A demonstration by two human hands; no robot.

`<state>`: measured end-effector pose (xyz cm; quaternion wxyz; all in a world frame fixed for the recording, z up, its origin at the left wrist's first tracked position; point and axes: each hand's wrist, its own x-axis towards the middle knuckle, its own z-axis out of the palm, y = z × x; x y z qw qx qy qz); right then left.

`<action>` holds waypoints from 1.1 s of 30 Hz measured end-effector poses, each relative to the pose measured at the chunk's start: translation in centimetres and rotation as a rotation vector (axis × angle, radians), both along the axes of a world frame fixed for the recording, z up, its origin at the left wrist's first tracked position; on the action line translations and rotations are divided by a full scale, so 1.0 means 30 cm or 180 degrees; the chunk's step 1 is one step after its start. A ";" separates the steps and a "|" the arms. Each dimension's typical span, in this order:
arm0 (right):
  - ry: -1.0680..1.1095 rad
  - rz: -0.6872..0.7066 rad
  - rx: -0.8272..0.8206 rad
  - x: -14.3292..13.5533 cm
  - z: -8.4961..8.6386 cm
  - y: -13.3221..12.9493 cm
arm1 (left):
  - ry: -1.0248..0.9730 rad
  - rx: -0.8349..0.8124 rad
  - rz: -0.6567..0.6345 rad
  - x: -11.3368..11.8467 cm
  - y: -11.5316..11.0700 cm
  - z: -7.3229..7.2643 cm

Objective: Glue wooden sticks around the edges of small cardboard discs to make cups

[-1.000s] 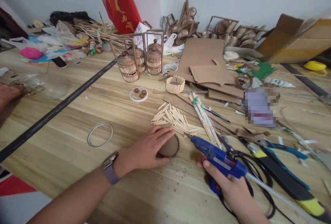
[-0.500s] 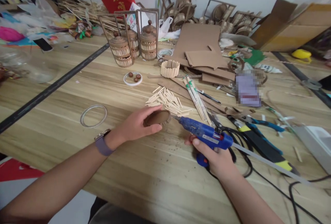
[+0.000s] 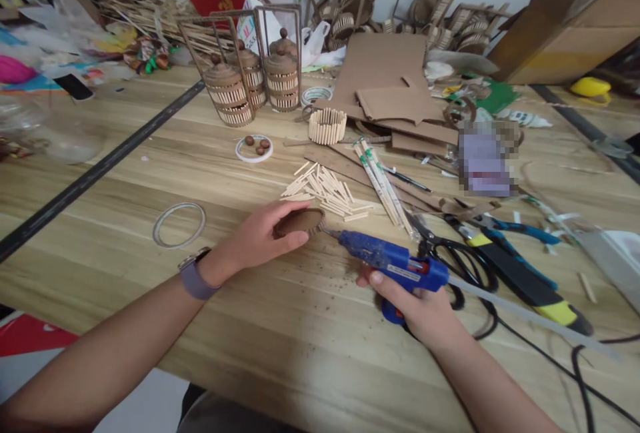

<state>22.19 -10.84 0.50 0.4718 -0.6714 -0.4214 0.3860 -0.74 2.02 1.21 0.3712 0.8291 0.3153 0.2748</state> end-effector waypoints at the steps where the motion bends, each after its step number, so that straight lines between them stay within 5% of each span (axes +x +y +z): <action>1: -0.0040 0.0035 -0.0005 0.005 -0.001 0.000 | 0.0009 0.0014 0.0024 0.001 0.000 0.000; 6: -0.0166 0.0342 -0.0194 0.019 0.004 0.004 | 0.0058 0.0150 0.0086 0.004 -0.006 0.000; 18: -0.0446 0.0219 0.0086 -0.011 0.012 0.003 | 0.0131 0.0374 0.0084 0.004 -0.003 -0.002; 26: -0.0545 0.0457 -0.0170 0.018 0.061 0.026 | 0.1100 0.1035 -0.0338 -0.013 0.022 -0.030; 33: -0.1067 0.0905 -0.0253 -0.001 0.089 0.064 | 0.1163 0.1126 -0.0446 -0.007 0.028 -0.037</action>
